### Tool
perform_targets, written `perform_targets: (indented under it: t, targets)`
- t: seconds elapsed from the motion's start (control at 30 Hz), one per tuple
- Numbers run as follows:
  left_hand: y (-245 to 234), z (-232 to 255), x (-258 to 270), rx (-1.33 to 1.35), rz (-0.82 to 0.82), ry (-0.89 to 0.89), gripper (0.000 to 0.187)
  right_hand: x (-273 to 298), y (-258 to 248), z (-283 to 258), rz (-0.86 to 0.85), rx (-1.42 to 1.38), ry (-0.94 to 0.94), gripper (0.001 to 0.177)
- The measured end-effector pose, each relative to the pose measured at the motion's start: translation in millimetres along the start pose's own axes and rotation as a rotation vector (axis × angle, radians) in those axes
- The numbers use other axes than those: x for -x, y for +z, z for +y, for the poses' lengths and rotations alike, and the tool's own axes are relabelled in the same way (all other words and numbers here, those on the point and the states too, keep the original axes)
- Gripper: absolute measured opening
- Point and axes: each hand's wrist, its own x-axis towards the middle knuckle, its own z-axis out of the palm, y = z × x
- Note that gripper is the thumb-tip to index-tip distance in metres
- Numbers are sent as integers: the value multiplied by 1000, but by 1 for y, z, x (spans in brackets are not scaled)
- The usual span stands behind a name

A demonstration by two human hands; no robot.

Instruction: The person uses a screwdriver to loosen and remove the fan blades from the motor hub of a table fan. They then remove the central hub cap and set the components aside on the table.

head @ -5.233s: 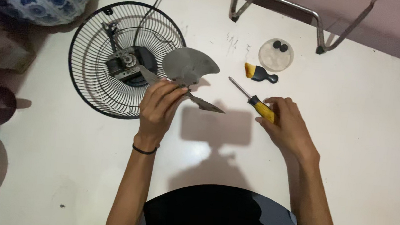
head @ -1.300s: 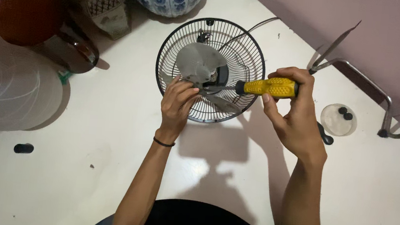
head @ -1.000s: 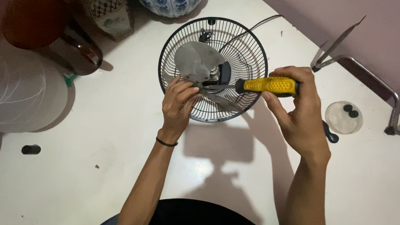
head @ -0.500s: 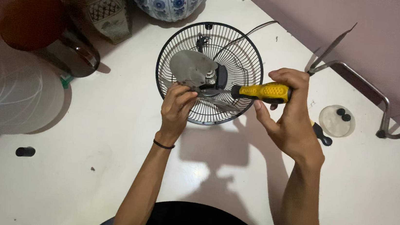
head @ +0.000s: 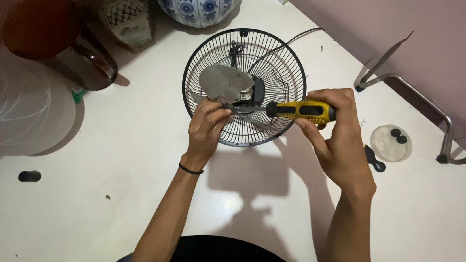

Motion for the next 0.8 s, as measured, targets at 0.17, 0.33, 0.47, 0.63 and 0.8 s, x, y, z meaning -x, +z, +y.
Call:
perform_targets:
  t: [0.17, 0.33, 0.47, 0.63, 0.8]
  targets:
    - [0, 0, -1, -20, 6, 23, 38, -1, 4, -3, 7, 5, -62, 56]
    - [1, -3, 1, -36, -8, 9, 37, 0, 3, -4, -19, -64, -94, 61]
    - [3, -3, 2, -30, -5, -2, 37, 1, 3, -4, -54, -108, 5, 54]
    - [3, -1, 1, -20, -11, 7, 37, 1, 4, -2, -13, -65, -58, 50]
    - [1, -1, 1, -25, -13, -3, 34, 2, 6, -1, 5, -47, -27, 48]
